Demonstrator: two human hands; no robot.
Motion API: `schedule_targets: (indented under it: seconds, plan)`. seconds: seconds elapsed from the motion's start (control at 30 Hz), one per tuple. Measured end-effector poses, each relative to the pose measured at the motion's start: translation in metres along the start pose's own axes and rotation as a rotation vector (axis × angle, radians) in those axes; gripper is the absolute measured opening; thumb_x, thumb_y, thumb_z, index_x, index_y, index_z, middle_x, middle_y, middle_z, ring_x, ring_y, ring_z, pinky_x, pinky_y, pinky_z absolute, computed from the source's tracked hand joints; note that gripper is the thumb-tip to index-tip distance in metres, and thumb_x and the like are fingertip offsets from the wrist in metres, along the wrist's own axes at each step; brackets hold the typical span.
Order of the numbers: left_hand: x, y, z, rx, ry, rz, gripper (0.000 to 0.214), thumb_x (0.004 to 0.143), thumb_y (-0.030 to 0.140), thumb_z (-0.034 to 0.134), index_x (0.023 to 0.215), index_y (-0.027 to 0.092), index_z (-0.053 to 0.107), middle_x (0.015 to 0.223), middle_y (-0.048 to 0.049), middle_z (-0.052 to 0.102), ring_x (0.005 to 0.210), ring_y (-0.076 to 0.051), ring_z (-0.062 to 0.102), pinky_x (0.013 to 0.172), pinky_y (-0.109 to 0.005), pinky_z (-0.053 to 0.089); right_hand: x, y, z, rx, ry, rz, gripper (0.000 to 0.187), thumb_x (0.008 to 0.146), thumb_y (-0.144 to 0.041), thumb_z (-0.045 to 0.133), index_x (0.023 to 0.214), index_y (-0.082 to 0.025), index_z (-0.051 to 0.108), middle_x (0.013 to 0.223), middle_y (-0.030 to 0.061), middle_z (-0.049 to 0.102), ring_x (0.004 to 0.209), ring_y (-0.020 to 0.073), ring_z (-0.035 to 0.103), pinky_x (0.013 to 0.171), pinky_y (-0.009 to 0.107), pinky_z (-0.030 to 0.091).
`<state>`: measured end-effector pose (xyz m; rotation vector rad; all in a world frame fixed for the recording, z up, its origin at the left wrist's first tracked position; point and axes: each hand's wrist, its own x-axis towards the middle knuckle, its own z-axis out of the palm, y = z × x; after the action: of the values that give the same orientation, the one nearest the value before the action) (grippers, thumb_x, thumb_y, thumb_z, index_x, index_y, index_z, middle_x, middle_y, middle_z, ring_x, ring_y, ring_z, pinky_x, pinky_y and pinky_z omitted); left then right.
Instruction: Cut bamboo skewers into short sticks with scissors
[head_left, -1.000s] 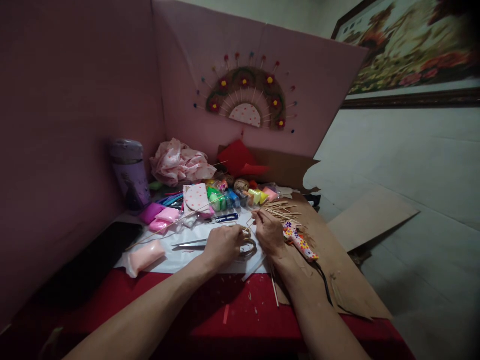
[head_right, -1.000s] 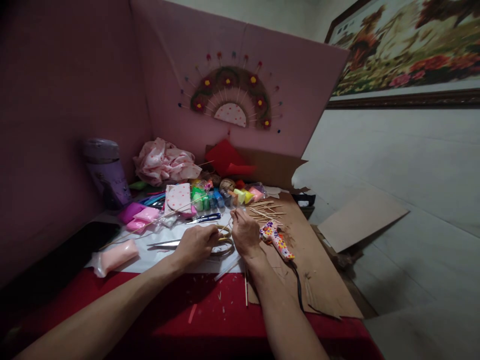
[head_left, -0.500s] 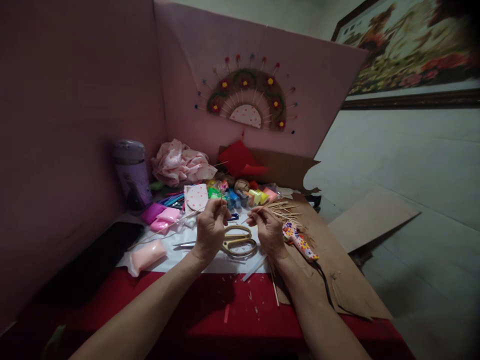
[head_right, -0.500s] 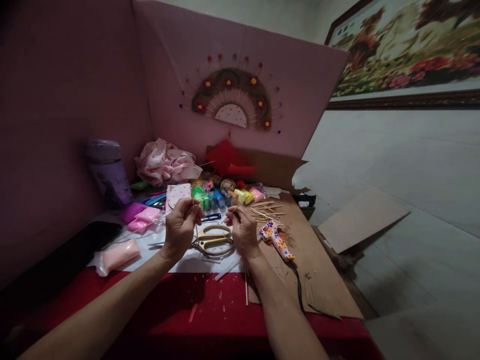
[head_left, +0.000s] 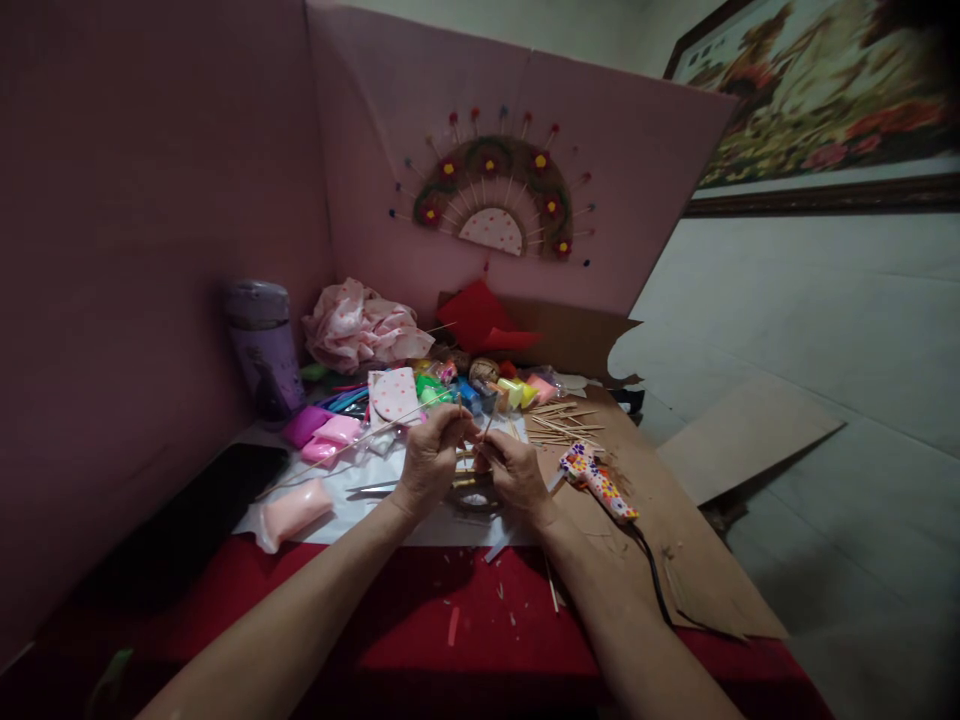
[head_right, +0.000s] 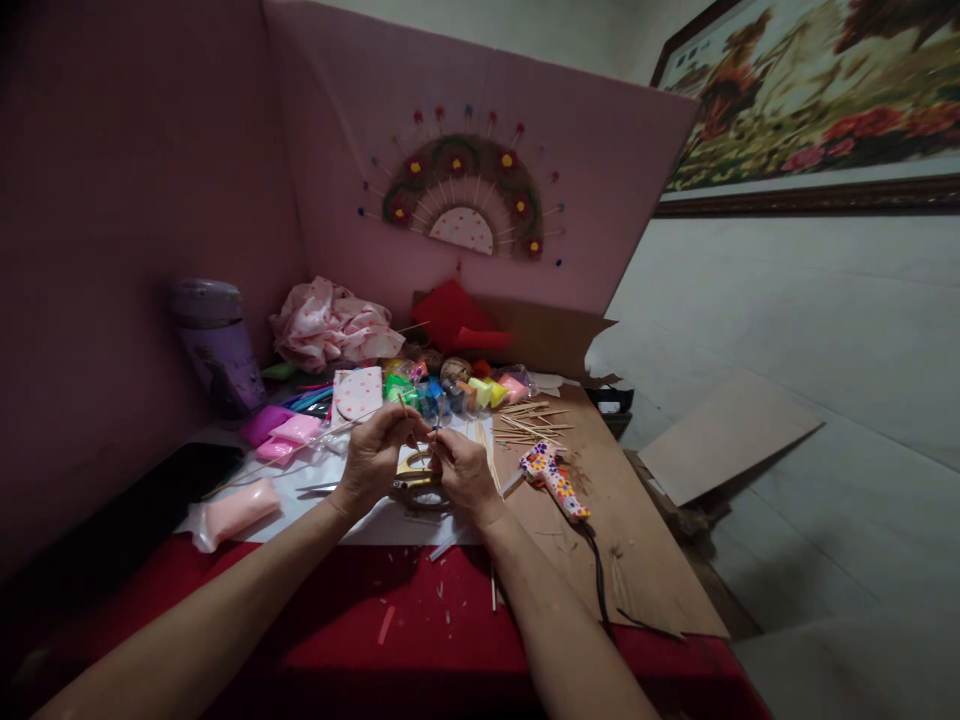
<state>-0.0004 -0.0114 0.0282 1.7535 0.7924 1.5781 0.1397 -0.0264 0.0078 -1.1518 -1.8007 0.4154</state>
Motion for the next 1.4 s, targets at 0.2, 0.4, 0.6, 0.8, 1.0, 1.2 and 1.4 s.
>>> schedule_targets:
  seconds: [0.2, 0.4, 0.6, 0.8, 1.0, 1.2, 1.4]
  plan:
    - [0.002, -0.001, 0.001, 0.027, -0.034, -0.041, 0.015, 0.082, 0.026, 0.049, 0.076, 0.016, 0.060, 0.075, -0.0013, 0.063, 0.073, -0.012, 0.058, 0.069, -0.023, 0.045, 0.001, 0.001, 0.004, 0.006, 0.029, -0.051, 0.020, 0.084, -0.019, 0.044, 0.072, -0.018, 0.060, 0.062, -0.0008, 0.056, 0.060, 0.0125, 0.054, 0.058, 0.021, 0.041]
    - [0.003, 0.003, 0.002, 0.043, -0.051, -0.054, 0.014, 0.081, 0.023, 0.049, 0.077, 0.016, 0.060, 0.075, -0.0023, 0.065, 0.078, -0.014, 0.061, 0.071, -0.024, 0.045, 0.000, -0.004, 0.008, -0.020, -0.002, -0.054, 0.017, 0.082, -0.018, 0.046, 0.077, -0.018, 0.063, 0.067, 0.0003, 0.058, 0.062, 0.0125, 0.055, 0.060, 0.022, 0.043]
    - [0.001, 0.001, 0.002, 0.096, -0.009, -0.020, 0.014, 0.081, 0.025, 0.050, 0.076, 0.017, 0.060, 0.076, -0.0026, 0.065, 0.074, -0.014, 0.060, 0.070, -0.024, 0.045, 0.004, -0.006, 0.009, 0.194, 0.109, 0.134, 0.020, 0.082, -0.032, 0.048, 0.069, -0.019, 0.056, 0.063, 0.0000, 0.058, 0.054, 0.0117, 0.055, 0.053, 0.023, 0.047]
    - [0.004, 0.004, -0.001, -0.013, 0.153, -0.061, 0.017, 0.083, 0.033, 0.051, 0.080, 0.017, 0.058, 0.062, 0.0008, 0.061, 0.062, -0.012, 0.059, 0.065, -0.024, 0.045, 0.012, 0.016, -0.003, 0.462, 0.276, 0.555, 0.030, 0.075, -0.048, 0.052, 0.069, -0.018, 0.050, 0.051, -0.0019, 0.057, 0.035, 0.0104, 0.050, 0.034, 0.020, 0.039]
    - [0.007, 0.010, -0.009, -0.022, 0.245, -0.050, 0.021, 0.085, 0.037, 0.048, 0.080, 0.018, 0.055, 0.049, 0.0058, 0.047, 0.043, -0.008, 0.044, 0.048, -0.021, 0.035, 0.009, 0.010, -0.028, -0.499, 0.187, 0.378, 0.025, 0.078, -0.024, 0.049, 0.059, -0.017, 0.064, 0.057, 0.0063, 0.066, 0.056, 0.0163, 0.060, 0.053, 0.024, 0.039]
    - [0.015, 0.012, -0.026, 0.652, 0.244, -0.126, 0.028, 0.087, 0.040, 0.040, 0.081, 0.021, 0.060, 0.061, 0.0002, 0.058, 0.058, -0.013, 0.052, 0.055, -0.023, 0.031, 0.003, 0.002, -0.027, -0.861, -0.075, 0.406, 0.021, 0.078, -0.023, 0.053, 0.071, -0.018, 0.072, 0.073, 0.0150, 0.071, 0.069, 0.0237, 0.065, 0.055, 0.028, 0.038]
    - [0.026, 0.009, -0.043, 1.208, 0.075, -0.284, 0.029, 0.087, 0.029, 0.036, 0.093, 0.022, 0.063, 0.084, -0.0097, 0.066, 0.076, -0.023, 0.059, 0.059, -0.028, 0.032, 0.002, -0.007, -0.024, -0.912, -0.004, 0.383, 0.030, 0.084, -0.041, 0.051, 0.077, -0.021, 0.072, 0.074, 0.0132, 0.071, 0.070, 0.0244, 0.066, 0.054, 0.028, 0.037]
